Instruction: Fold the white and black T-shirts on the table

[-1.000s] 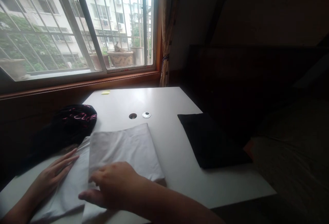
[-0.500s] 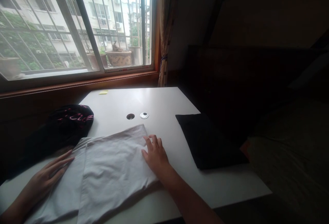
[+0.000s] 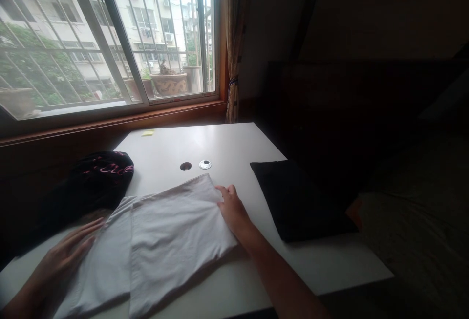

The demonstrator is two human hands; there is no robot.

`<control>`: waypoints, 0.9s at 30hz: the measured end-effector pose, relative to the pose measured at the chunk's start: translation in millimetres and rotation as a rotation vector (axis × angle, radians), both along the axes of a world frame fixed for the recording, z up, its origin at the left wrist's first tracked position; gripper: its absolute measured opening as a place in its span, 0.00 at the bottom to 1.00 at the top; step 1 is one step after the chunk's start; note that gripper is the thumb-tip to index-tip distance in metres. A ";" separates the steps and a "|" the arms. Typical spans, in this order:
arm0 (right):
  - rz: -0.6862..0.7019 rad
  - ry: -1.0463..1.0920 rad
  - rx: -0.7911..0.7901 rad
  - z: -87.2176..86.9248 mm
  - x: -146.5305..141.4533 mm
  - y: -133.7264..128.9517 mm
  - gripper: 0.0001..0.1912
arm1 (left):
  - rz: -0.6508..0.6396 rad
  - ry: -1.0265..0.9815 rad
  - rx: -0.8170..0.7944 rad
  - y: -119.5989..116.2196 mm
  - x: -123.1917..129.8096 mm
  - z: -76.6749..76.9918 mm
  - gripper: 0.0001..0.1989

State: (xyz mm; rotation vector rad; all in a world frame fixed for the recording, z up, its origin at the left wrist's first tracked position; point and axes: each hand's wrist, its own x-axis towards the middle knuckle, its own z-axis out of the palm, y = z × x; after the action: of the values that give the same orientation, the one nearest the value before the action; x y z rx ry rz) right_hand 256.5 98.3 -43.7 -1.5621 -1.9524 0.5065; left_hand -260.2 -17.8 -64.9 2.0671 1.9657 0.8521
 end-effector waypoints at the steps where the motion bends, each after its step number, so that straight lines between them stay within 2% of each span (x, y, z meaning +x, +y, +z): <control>1: -0.020 -0.031 0.018 2.3 7.0 4.8 0.25 | 0.016 -0.026 0.003 -0.5 -0.7 -1.2 0.26; 4: -0.081 -0.154 0.089 11.0 31.4 19.3 0.24 | 0.053 -0.075 0.030 -0.9 -1.9 -6.7 0.28; 7: -0.150 -0.309 0.168 21.1 51.4 27.6 0.23 | 0.038 -0.031 0.065 0.3 -1.4 -9.9 0.28; 10: -0.135 -0.386 0.239 30.5 54.1 21.8 0.18 | 0.015 0.015 0.092 2.0 -0.2 -7.7 0.26; 12: 0.015 -0.364 0.264 35.0 45.2 8.3 0.12 | 0.021 0.024 0.121 3.5 1.9 -4.1 0.26; 15: 0.391 -0.304 0.260 36.2 23.6 -23.2 0.07 | 0.045 0.048 0.172 9.0 12.0 2.2 0.25; 18: 0.692 -0.253 0.212 30.5 4.0 -57.0 0.01 | 0.018 0.082 0.206 20.5 37.2 10.4 0.22; 19: 0.757 -0.243 0.192 27.7 -0.8 -66.4 0.03 | -0.013 0.089 0.212 25.9 49.0 14.0 0.21; 22: 0.869 -0.240 0.158 20.2 -8.5 -84.9 0.12 | -0.129 0.115 0.184 46.7 88.7 27.0 0.18; 25: 0.886 -0.258 0.180 16.8 -8.6 -91.4 0.20 | -0.197 0.141 0.119 73.5 124.5 38.4 0.18; 27: 0.884 -0.279 0.213 16.1 -6.9 -92.9 0.21 | -0.217 0.160 0.072 92.9 141.7 42.1 0.19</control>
State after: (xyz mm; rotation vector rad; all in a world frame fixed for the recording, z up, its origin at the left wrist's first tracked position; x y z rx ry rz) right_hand 249.6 5.4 -27.6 -0.5927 -2.7706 0.4013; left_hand -118.5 75.0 -22.8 2.4046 1.7611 0.7436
